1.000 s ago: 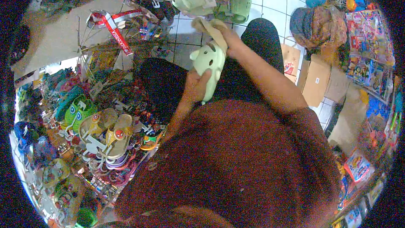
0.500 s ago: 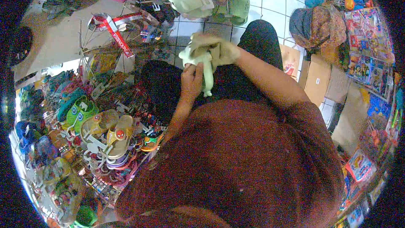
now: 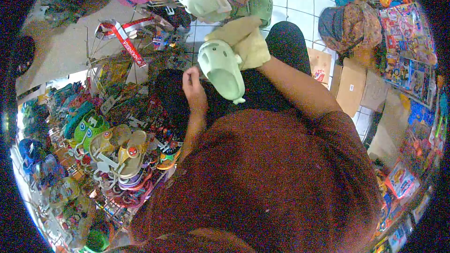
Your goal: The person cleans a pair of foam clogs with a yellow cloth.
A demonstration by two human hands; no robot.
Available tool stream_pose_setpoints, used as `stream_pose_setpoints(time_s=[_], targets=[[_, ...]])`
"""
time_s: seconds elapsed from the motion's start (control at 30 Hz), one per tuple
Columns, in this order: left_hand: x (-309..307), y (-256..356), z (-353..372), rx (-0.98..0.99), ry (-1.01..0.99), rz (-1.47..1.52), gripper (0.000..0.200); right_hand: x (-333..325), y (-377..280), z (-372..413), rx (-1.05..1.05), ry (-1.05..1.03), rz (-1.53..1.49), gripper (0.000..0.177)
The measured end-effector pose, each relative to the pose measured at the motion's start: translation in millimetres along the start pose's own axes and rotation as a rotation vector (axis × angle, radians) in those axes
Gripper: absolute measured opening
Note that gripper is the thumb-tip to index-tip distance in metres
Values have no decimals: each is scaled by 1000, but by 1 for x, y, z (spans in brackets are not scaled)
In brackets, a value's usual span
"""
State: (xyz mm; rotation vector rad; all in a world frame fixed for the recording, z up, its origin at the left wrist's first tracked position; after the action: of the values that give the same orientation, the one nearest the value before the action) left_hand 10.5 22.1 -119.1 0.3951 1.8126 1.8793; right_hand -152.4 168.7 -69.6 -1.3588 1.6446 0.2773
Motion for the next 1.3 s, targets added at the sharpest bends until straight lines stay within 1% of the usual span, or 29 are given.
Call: stream_pose_setpoints(time_s=[0.03,0.07,0.13,0.17,0.27,0.37,0.47,0.5,0.53,0.6,0.67,0.7,0.73,0.8,0.87,0.9,0.93,0.97,1.0,1.03,1.1,1.13,1.17,1.2,1.23,1.27,1.3], targets=[[2,-5,-4,-45,-83,13,31,1,-1,2,-26,-6,50,50],[3,-11,-3,-92,-131,-20,33,3,-1,4,-41,2,72,49],[9,6,2,-186,-228,-86,38,16,3,12,-35,55,24,49],[11,6,2,-271,-243,-36,43,24,4,16,-30,93,-28,49],[8,3,-3,-324,-363,165,43,37,6,23,-16,149,-88,48],[3,-2,-6,-304,-253,315,46,55,9,35,-41,-51,369,58],[-4,-10,-9,-502,-94,568,48,63,28,36,214,1,-73,57],[-5,-12,-10,-391,-139,469,56,58,23,29,111,-75,201,55],[-5,-15,-10,-395,-154,493,54,58,23,29,80,-75,268,55],[-5,-14,-11,-402,-184,544,51,59,27,35,62,-34,277,55],[-11,-7,-10,-575,-120,608,52,61,32,43,70,8,242,55],[-10,0,-13,-627,-198,733,59,62,33,45,72,22,232,55],[-12,18,-10,-816,-173,888,69,62,36,48,68,28,234,55],[-17,11,-14,-826,-556,1378,75,58,35,46,42,25,270,55],[-20,-1,-15,-929,-501,1409,75,49,29,40,-21,-33,394,54],[-20,-3,-15,-981,-472,1425,75,56,34,43,-17,-23,349,53],[-19,-2,-15,-997,-508,1468,75,62,38,45,-13,-14,303,53],[-18,-1,-14,-1012,-545,1512,75,95,59,60,27,34,151,52],[-17,0,-15,-1025,-583,1556,75,97,62,60,37,51,125,54],[-16,-2,-16,-1047,-487,1548,73,87,53,49,47,68,98,55],[-17,6,-12,-927,-660,1509,74,55,29,38,3,44,296,62],[-17,12,-11,-863,-743,1485,74,55,27,39,53,8,213,62],[-18,15,-12,-832,-664,1335,78,55,26,40,105,-29,130,62],[-18,15,-12,-784,-648,1370,79,57,26,42,160,-66,48,62],[-16,14,-14,-735,-633,1405,80,71,29,54,131,-150,98,57],[-15,14,-16,-685,-617,1438,81,83,32,66,137,-207,69,56],[-19,10,-18,-716,-549,1449,80,83,29,69,151,-239,-11,56]])
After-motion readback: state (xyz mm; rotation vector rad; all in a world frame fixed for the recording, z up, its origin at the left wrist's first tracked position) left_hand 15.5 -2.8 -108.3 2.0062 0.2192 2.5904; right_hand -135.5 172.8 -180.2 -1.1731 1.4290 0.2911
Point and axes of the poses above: each hand's wrist, its own z-axis away from the middle knuckle, its own x-axis out of the palm, y = z × x, the point moved 2 cm from there along -z, towards the middle knuckle, and after that the axes turned 13 degrees about y, right-handed, at the moved point
